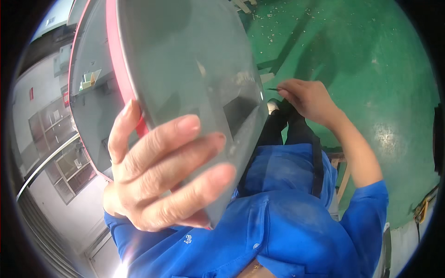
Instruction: The person applies red tape along the edges of a large, gray, curved panel. They use a pink tool to smooth the tape and press it firmly onto the surface, working around the perimeter and a central rectangular cutout.
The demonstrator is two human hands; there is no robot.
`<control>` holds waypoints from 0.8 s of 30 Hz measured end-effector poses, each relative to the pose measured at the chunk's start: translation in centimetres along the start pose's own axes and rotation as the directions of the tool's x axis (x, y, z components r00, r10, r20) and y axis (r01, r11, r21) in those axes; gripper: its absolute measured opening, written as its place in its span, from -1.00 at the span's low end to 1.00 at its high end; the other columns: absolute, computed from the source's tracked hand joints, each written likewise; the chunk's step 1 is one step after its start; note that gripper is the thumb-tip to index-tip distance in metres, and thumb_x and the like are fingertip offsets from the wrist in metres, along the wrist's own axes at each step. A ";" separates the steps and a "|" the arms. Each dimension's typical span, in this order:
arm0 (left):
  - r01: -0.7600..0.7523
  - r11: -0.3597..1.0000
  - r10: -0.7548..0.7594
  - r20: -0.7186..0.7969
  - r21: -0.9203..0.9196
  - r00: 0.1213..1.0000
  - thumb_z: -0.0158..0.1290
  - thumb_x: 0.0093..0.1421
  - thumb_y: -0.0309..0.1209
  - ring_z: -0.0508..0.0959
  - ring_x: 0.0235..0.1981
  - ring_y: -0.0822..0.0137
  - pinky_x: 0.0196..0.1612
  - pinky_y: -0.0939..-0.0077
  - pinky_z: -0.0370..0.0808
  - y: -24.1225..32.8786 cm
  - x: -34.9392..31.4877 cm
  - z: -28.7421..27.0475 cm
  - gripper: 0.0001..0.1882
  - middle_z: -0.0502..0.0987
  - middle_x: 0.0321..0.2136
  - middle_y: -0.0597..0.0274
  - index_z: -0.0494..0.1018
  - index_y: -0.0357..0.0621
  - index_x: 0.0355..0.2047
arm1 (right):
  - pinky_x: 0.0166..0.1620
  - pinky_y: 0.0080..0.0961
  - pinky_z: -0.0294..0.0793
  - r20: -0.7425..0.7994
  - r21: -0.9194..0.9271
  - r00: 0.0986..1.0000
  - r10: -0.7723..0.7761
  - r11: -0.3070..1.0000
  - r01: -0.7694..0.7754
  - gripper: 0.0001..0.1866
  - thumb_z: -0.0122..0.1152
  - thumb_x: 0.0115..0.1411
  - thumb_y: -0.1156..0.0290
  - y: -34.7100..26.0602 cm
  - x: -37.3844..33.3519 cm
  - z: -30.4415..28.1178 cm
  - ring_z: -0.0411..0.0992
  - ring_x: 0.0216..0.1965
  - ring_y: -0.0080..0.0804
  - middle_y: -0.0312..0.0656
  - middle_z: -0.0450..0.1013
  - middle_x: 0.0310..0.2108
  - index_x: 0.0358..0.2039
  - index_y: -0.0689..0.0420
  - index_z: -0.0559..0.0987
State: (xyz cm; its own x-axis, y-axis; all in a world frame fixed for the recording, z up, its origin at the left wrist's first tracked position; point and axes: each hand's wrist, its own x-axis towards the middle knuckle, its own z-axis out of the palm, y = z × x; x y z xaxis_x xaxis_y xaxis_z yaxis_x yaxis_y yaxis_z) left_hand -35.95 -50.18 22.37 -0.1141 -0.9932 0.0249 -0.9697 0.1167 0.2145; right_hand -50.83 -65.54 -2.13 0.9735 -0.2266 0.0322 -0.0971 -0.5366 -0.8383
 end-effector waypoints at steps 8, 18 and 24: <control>-0.418 0.892 0.418 -0.035 -0.173 0.908 -0.17 0.15 -0.23 0.45 -0.06 0.43 0.17 0.27 0.01 -1.5 0.6 1.5 -0.70 0.55 -0.27 0.31 0.53 -0.03 -0.32 | -0.37 -0.39 0.38 0.023 0.383 0.975 0.221 0.899 -0.213 -0.84 0.01 0.15 0.37 0.1 -2.0 1.4 0.42 -0.44 -0.17 -0.12 0.44 -0.47 -0.32 0.16 0.47; -0.647 0.753 0.648 -0.040 -0.121 0.761 -0.17 0.06 -0.28 0.46 -0.17 0.40 0.07 0.38 0.09 -1.7 3.1 4.4 -0.72 0.54 -0.35 0.28 0.51 -0.10 -0.39 | -0.43 -0.39 0.40 0.036 0.376 0.985 0.170 0.911 -0.171 -0.86 0.05 0.12 0.36 2.7 -3.3 2.6 0.43 -0.49 -0.20 -0.18 0.45 -0.46 -0.33 0.11 0.48; -0.829 0.553 0.827 -0.067 -0.078 0.558 -0.13 0.00 -0.31 0.48 -0.25 0.37 -0.02 0.44 0.21 -3.0 4.6 3.2 -0.75 0.52 -0.41 0.24 0.50 -0.15 -0.47 | -0.52 -0.44 0.36 -0.017 0.291 0.998 0.061 0.955 -0.053 -0.88 0.06 0.11 0.37 0.5 -2.2 2.3 0.40 -0.55 -0.28 -0.22 0.40 -0.55 -0.35 0.09 0.45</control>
State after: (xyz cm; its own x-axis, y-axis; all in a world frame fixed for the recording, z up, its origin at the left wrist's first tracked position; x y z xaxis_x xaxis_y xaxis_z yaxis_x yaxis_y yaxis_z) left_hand -34.26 -55.05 18.70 -0.8513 -0.4577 0.2565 -0.4250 0.8882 0.1745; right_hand -52.51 -63.42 -3.87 0.9621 -0.2726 -0.0092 -0.0840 -0.2638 -0.9609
